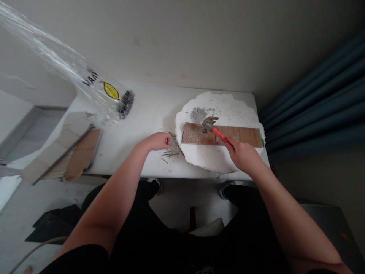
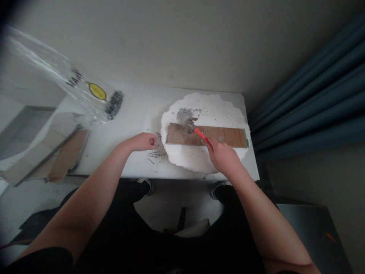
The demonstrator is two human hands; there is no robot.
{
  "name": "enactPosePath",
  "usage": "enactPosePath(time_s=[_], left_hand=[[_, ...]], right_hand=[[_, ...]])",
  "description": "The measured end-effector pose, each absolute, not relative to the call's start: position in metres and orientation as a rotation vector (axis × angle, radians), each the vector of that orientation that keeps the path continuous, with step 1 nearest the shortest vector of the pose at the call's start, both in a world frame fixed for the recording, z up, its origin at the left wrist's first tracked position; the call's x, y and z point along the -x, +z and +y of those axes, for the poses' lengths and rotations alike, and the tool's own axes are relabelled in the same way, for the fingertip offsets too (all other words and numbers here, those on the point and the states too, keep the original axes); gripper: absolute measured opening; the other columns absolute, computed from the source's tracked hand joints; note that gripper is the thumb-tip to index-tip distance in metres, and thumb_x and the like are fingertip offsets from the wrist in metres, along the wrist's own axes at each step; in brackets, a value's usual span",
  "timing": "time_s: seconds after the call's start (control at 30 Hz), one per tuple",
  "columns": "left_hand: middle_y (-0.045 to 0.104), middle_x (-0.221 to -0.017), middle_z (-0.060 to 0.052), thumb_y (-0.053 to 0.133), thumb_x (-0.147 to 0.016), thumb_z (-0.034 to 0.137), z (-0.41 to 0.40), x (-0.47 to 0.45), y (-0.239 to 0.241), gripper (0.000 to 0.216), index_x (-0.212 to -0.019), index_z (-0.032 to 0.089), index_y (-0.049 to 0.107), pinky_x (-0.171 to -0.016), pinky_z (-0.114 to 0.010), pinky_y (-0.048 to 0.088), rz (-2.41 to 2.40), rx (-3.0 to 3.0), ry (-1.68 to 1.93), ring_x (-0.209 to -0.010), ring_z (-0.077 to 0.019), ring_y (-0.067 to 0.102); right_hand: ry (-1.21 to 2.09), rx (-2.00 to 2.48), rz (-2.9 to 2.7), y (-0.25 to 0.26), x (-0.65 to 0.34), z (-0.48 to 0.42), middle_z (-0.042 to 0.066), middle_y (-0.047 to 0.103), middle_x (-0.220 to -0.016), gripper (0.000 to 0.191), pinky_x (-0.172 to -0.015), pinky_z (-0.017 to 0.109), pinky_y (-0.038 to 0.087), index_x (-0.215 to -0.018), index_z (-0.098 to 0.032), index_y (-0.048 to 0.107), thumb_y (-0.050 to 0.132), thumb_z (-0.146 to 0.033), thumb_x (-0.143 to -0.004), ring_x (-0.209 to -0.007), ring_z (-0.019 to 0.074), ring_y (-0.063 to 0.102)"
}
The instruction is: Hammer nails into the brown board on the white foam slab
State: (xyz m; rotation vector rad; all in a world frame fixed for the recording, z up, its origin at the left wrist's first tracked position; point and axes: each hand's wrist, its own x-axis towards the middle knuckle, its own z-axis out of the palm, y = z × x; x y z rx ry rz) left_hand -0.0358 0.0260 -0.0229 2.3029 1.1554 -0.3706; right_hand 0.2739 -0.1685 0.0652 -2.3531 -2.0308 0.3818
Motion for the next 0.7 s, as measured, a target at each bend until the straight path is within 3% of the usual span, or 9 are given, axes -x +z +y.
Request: enactPosePath(time_s=[0.3, 0.7], left_hand=[[0.077, -0.096, -0.007, 0.061, -0.076, 0.022, 0.021, 0.023, -0.048, 0.019, -0.092, 0.017, 0.069, -0.081, -0.028, 0.051, 1.057, -2.086, -0.144, -0.091, -0.0203, 0.071], [0.077, -0.095, -0.008, 0.065, -0.078, 0.022, 0.016, 0.011, -0.046, 0.017, -0.091, 0.018, 0.075, -0.077, -0.030, 0.049, 1.199, -2.244, -0.098, -0.088, -0.0228, 0.070]], right_hand=[[0.369, 2.356, -2.036, 0.065, -0.274, -0.168, 0.014, 0.078, -0.100, 0.049, -0.072, 0.037, 0.051, -0.139, -0.020, 0.060, 0.031, -0.043, -0.108, -0.086, 0.0309, 0.074], [0.365, 2.340, -2.039, 0.064, -0.273, -0.169, 0.013, 0.078, -0.098, 0.050, -0.070, 0.036, 0.050, -0.138, -0.022, 0.062, 0.030, -0.047, -0.108, -0.082, 0.0301, 0.073]])
